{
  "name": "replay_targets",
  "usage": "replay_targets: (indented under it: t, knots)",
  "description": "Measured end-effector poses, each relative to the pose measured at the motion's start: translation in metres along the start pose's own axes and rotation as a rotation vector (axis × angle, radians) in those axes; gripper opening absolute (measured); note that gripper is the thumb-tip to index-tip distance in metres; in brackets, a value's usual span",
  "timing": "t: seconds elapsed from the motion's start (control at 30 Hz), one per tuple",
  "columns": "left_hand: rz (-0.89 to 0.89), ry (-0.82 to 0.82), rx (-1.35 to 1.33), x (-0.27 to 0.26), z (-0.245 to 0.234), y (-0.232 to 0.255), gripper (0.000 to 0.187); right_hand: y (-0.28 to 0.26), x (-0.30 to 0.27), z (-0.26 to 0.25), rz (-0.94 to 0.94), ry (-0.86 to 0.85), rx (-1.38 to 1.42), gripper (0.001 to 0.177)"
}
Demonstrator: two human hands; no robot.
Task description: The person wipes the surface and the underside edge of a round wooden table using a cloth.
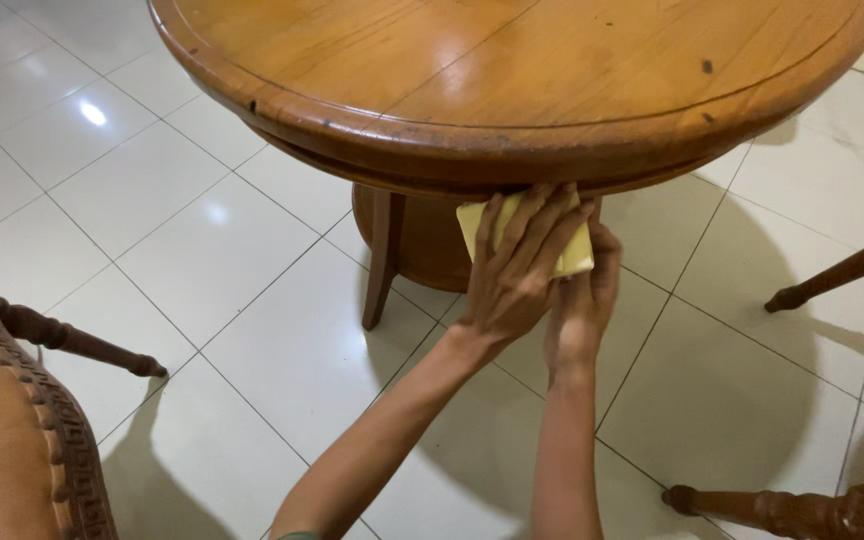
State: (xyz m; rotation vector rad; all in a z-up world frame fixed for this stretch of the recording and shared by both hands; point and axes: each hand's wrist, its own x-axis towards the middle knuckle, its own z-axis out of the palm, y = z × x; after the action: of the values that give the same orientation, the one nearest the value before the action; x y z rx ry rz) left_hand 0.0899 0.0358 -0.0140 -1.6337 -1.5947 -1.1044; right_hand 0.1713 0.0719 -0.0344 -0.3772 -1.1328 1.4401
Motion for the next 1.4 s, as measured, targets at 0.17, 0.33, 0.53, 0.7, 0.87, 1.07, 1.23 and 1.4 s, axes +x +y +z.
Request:
replay_targets:
  t: [0.17, 0.33, 0.53, 0.7, 0.87, 1.07, 1.23, 1.4]
  knots:
    - [0.164, 0.022, -0.019, -0.018, 0.006, -0.024, 0.048, 0.010, -0.004, 0.003, 0.192, -0.056, 0.105, 0.059]
    - [0.078, -0.001, -0.351, -0.049, -0.002, -0.024, 0.043, 0.019, -0.028, 0.003, 0.402, 0.003, 0.214, 0.066]
    - [-0.517, 0.042, -0.736, -0.037, -0.070, 0.063, 0.038, -0.077, -0.055, 0.001, 0.589, -0.020, 0.247, 0.048]
    - [-0.958, -0.098, -0.938, 0.039, -0.164, 0.119, 0.040, -0.198, -0.048, 0.020, 0.883, 0.226, -0.131, 0.043]
    - [-1.765, -0.207, -1.183, 0.117, -0.241, 0.151, 0.050, -0.307, -0.039, 0.050, 0.858, 0.202, -0.217, 0.047]
    - [-1.531, -0.563, -1.350, 0.221, -0.313, 0.176, 0.066, -0.439, 0.002, 0.084, 0.921, 0.264, -0.433, 0.060]
    - [-1.349, -0.771, -1.206, 0.313, -0.333, 0.197, 0.048, -0.507, 0.032, 0.098, 0.852, 0.286, -0.413, 0.055]
    - [-1.483, -0.711, -1.251, 0.349, -0.348, 0.208, 0.049, -0.538, 0.053, 0.111, 0.803, 0.230, -0.124, 0.055]
